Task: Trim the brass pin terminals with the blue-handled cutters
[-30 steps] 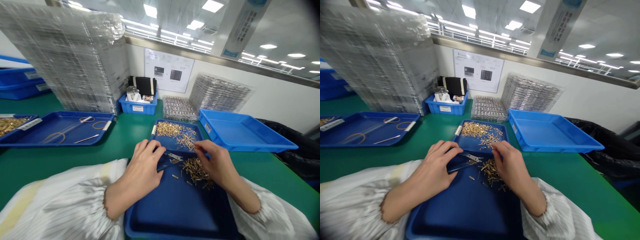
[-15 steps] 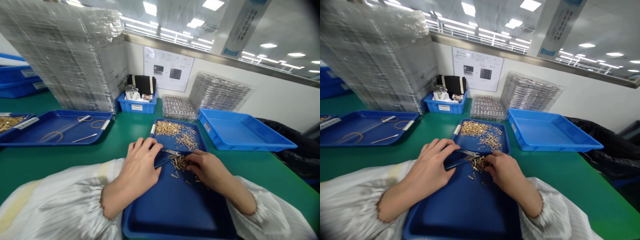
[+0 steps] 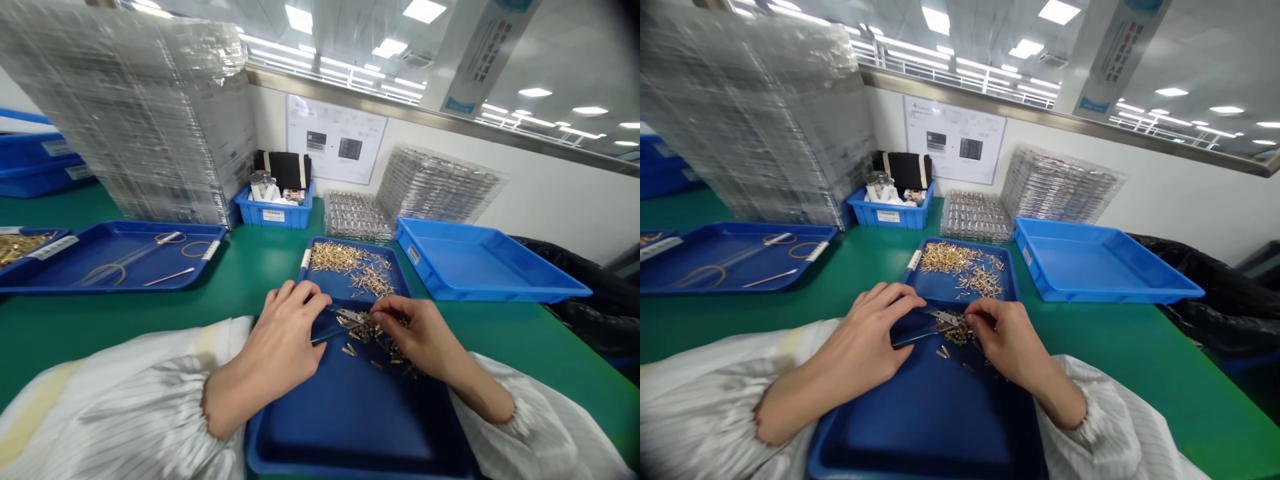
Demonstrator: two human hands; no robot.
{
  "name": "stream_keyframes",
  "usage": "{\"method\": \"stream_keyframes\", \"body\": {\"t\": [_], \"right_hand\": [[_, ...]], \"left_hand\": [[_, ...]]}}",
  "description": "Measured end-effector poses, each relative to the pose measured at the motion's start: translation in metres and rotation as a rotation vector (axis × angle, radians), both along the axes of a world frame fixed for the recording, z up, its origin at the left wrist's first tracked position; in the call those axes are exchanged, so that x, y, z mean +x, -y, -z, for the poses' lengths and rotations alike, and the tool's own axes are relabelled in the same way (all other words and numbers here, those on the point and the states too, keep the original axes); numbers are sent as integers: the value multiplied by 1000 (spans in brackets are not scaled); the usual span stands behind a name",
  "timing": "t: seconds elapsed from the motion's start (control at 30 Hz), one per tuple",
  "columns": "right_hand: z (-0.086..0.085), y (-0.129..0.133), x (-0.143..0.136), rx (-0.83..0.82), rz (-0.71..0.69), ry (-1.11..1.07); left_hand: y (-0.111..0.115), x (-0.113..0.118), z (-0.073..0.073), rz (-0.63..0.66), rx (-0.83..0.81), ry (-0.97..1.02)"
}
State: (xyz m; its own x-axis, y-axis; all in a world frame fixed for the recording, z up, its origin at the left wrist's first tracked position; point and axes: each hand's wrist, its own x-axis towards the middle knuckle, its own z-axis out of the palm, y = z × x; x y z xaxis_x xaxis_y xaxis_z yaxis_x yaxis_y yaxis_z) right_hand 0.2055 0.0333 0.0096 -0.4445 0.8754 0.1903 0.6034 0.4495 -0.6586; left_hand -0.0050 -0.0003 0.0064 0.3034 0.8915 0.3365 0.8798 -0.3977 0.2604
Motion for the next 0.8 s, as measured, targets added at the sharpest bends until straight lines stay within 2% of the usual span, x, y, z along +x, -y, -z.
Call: {"method": "stream_keyframes", "body": {"t": [0.13, 0.33, 0.8], "right_hand": [[-1, 2, -2, 95, -34, -36], [0, 2, -3, 119, -99, -23], [0, 5, -7, 101, -20, -37]], "left_hand": [[0, 0, 1, 31, -3, 18], [0, 1, 0, 43, 22, 14], [3, 2, -1, 25, 94, -18]]}}
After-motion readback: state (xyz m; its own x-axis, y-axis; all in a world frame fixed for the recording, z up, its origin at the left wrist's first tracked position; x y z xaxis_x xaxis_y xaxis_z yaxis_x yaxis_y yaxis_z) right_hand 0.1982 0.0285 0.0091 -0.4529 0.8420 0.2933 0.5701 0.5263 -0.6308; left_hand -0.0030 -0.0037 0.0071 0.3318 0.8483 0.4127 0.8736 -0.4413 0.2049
